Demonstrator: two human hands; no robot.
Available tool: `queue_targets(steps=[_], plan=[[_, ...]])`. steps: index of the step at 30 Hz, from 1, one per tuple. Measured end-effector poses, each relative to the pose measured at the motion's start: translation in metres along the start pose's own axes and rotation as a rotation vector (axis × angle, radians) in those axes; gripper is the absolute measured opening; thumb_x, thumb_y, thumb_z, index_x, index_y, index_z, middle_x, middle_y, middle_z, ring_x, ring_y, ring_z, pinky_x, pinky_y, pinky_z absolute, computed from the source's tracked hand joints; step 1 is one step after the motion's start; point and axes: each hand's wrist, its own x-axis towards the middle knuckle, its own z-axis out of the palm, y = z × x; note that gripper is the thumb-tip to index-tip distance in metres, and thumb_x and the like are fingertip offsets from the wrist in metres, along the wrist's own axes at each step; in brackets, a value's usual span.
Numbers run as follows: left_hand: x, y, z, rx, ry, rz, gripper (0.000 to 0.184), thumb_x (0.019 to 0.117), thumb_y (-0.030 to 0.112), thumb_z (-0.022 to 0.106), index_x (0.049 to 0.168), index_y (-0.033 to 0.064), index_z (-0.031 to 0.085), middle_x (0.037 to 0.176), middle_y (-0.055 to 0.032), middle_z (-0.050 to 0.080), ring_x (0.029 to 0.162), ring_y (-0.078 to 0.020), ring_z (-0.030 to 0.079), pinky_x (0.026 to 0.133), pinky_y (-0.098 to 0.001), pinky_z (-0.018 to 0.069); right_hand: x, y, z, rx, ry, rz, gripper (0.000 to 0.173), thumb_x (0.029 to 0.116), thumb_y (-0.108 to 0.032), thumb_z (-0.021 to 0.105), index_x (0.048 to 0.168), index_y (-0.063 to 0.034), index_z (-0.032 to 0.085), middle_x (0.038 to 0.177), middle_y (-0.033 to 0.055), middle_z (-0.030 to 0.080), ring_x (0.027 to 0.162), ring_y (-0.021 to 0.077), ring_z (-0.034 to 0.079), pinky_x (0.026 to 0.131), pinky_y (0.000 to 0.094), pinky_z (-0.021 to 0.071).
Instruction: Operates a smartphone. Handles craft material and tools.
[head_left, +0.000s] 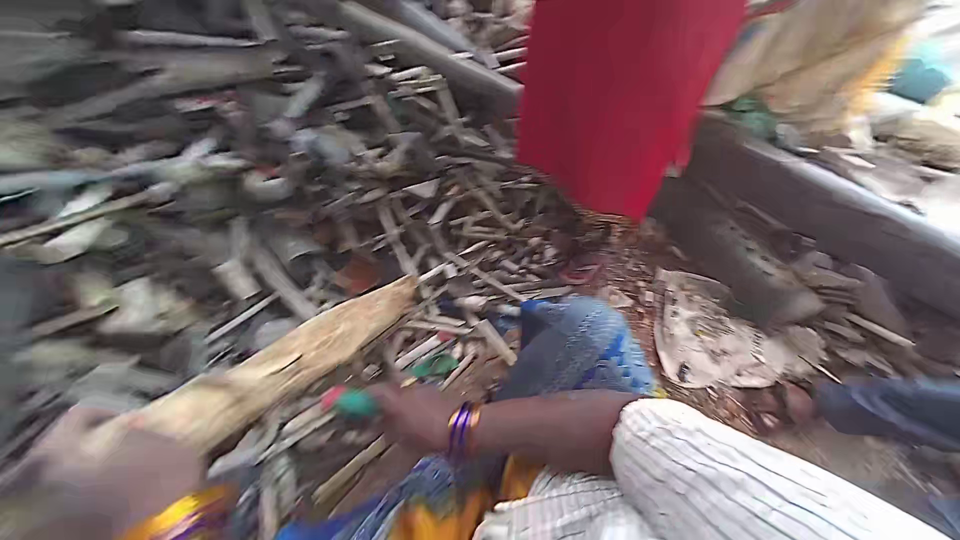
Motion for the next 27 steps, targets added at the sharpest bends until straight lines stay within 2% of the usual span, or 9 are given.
queue_targets(steps=[3, 6, 10, 15, 17, 19, 21, 24, 27], plan=[[0.015, -0.035, 0.011, 0.026, 0.101, 0.060, 0.044, 0.1085, 0.012, 0.041, 0.151, 0.0001, 0.045, 0.149, -0.0278, 0.050, 0.141, -0.0413, 0.048, 0.117, -0.0560, 0.0345, 0.023, 0.026, 0.018, -0.027, -0.128, 0.271, 0.056, 0.1045, -0.014, 0.055, 0.155, -0.0002, 0.035, 0.131, 0.0301, 0.062, 0.119, 0.0448, 0.063, 0.101, 0.0599, 0.0492], [0.035, -0.066, 0.006, 0.028, 0.064, 0.042, 0.045, 0.1064, 0.011, 0.046, 0.151, 0.0052, 0.047, 0.144, -0.0296, 0.054, 0.134, -0.0471, 0.052, 0.110, -0.0642, 0.0387, 0.033, 0.010, 0.025, -0.123, -0.204, 0.365, 0.057, 0.1100, -0.026, 0.044, 0.158, -0.0003, 0.026, 0.133, 0.0295, 0.060, 0.122, 0.0437, 0.062, 0.102, 0.0594, 0.0474], [0.032, -0.063, -0.001, 0.062, -0.036, -0.028, 0.046, 0.1098, 0.017, 0.040, 0.155, 0.0100, 0.041, 0.140, -0.0279, 0.058, 0.128, -0.0463, 0.057, 0.106, -0.0637, 0.0434, 0.022, -0.016, 0.035, -0.292, -0.279, 0.153, 0.058, 0.1119, -0.028, 0.036, 0.163, -0.0077, 0.018, 0.120, 0.0279, 0.066, 0.107, 0.0465, 0.068, 0.092, 0.0613, 0.0517], [0.035, -0.071, -0.004, 0.039, -0.050, -0.070, 0.045, 0.1104, 0.014, 0.041, 0.156, 0.0100, 0.040, 0.144, -0.0255, 0.055, 0.133, -0.0422, 0.054, 0.111, -0.0581, 0.0411, 0.046, 0.009, 0.047, -0.193, -0.205, 0.427, 0.054, 0.1108, -0.022, 0.038, 0.157, 0.0001, 0.021, 0.128, 0.0291, 0.062, 0.118, 0.0425, 0.064, 0.101, 0.0554, 0.0491], [0.041, -0.073, -0.008, 0.023, -0.059, -0.066, 0.046, 0.1102, 0.013, 0.042, 0.156, 0.0111, 0.040, 0.145, -0.0254, 0.055, 0.133, -0.0428, 0.054, 0.110, -0.0594, 0.0409, 0.041, -0.005, 0.044, -0.224, -0.225, 0.316, 0.056, 0.1109, -0.024, 0.038, 0.159, -0.0020, 0.020, 0.121, 0.0290, 0.065, 0.110, 0.0443, 0.067, 0.096, 0.0585, 0.0507], [0.042, -0.078, -0.010, 0.006, -0.045, -0.041, 0.046, 0.1096, 0.014, 0.043, 0.155, 0.0120, 0.041, 0.144, -0.0253, 0.056, 0.131, -0.0438, 0.056, 0.108, -0.0614, 0.0420, 0.035, -0.016, 0.044, -0.319, -0.301, 0.207, 0.061, 0.1115, -0.026, 0.036, 0.165, -0.0100, 0.011, 0.117, 0.0274, 0.067, 0.105, 0.0463, 0.069, 0.091, 0.0613, 0.0518], [0.041, -0.080, -0.012, 0.023, -0.020, -0.037, 0.043, 0.1097, 0.015, 0.042, 0.152, 0.0118, 0.045, 0.140, -0.0250, 0.059, 0.127, -0.0452, 0.058, 0.104, -0.0634, 0.0439, 0.035, -0.010, 0.051, -0.305, -0.276, 0.195, 0.061, 0.1111, -0.025, 0.037, 0.164, -0.0079, 0.012, 0.116, 0.0273, 0.068, 0.104, 0.0461, 0.069, 0.091, 0.0605, 0.0525], [0.052, -0.082, -0.012, -0.025, 0.007, -0.150, 0.040, 0.1081, 0.012, 0.044, 0.147, 0.0102, 0.053, 0.139, -0.0231, 0.060, 0.129, -0.0418, 0.057, 0.106, -0.0608, 0.0434, 0.042, 0.001, 0.053, -0.204, -0.217, 0.280, 0.060, 0.1103, -0.022, 0.039, 0.161, -0.0013, 0.014, 0.120, 0.0279, 0.066, 0.110, 0.0434, 0.067, 0.097, 0.0571, 0.0506], [0.070, -0.091, -0.013, -0.221, 0.048, -0.345, 0.038, 0.1062, 0.008, 0.048, 0.143, 0.0063, 0.057, 0.139, -0.0228, 0.059, 0.125, -0.0365, 0.058, 0.103, -0.0545, 0.0456, 0.031, -0.008, 0.050, -0.332, -0.302, 0.192, 0.064, 0.1102, -0.023, 0.037, 0.164, -0.0051, 0.007, 0.119, 0.0287, 0.066, 0.104, 0.0456, 0.069, 0.092, 0.0594, 0.0529]])
